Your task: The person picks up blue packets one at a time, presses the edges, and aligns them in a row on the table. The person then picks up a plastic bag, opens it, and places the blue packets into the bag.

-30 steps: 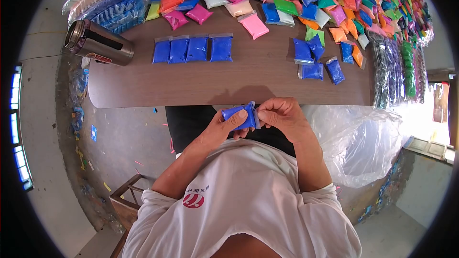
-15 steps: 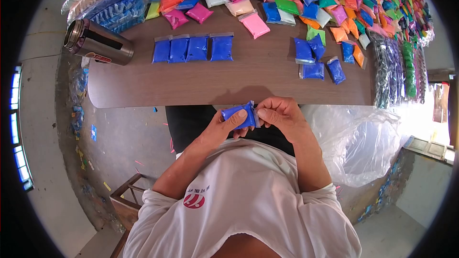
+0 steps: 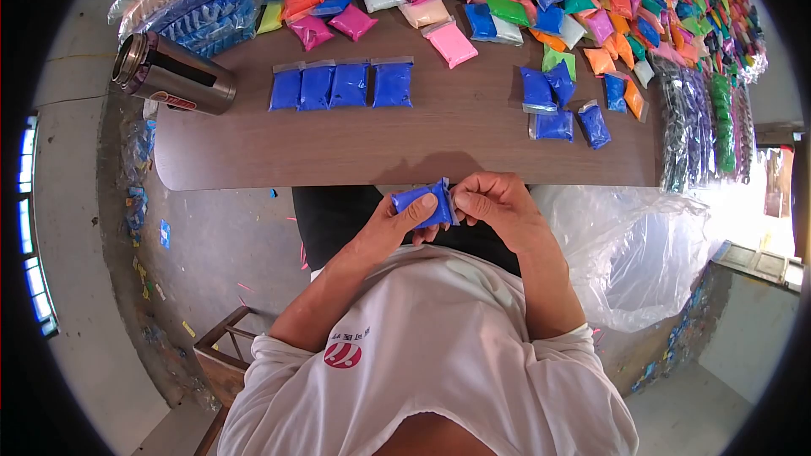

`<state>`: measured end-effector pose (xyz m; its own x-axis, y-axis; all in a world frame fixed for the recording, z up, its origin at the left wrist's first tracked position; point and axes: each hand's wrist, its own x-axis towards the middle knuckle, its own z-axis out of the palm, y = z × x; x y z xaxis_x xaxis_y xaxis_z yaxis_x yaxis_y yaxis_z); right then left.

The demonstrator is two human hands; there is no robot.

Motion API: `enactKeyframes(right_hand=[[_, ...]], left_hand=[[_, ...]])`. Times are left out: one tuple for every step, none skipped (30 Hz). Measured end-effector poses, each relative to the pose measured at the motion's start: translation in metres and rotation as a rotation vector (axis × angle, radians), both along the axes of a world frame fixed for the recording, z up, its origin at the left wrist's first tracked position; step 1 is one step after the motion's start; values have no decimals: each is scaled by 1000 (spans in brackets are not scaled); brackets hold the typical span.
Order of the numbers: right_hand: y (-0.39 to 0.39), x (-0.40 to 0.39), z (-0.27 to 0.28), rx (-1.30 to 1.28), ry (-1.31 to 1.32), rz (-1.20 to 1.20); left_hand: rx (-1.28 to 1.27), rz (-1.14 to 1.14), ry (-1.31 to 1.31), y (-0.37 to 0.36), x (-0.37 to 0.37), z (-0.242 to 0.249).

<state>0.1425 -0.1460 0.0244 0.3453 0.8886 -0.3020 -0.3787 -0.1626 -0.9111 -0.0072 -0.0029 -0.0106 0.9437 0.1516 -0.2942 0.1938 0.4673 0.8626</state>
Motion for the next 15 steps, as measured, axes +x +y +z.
enactKeyframes(right_hand=[[0,0,0,6,0,1],[0,0,0,11,0,2],[0,0,1,3,13,3],[0,0,2,-5,27,4],[0,0,2,-13,40,6],[0,0,2,-46,23,5],[1,0,2,-79,5,5],[1,0,2,-112,-13,4],[1,0,1,-109,-7,0],[1,-1,-1,-107,0,-3],[2,-2,-3,-105,6,-6],[2,-2,-4,-81,23,-9],[2,-2,-5,-57,40,-13],[2,-2,-5,-34,56,-17],[2,-2,-6,-25,69,-19]], left_hand=[[1,-1,-1,0,0,1],[3,-1,-2,0,1,1],[3,-1,-2,0,1,1],[4,0,-1,-1,1,1],[5,1,-1,-1,0,0],[11,-3,0,-1,0,-1],[17,-7,0,-2,0,-2],[24,-11,0,-2,0,-3],[24,-13,-1,-2,0,-3],[24,-15,-2,-2,0,-2],[24,-17,-3,-1,0,-2],[16,-12,-2,-1,0,-3],[8,-7,0,-2,0,-3],[0,-2,1,-2,0,-4],[-2,-5,2,-2,0,-3]])
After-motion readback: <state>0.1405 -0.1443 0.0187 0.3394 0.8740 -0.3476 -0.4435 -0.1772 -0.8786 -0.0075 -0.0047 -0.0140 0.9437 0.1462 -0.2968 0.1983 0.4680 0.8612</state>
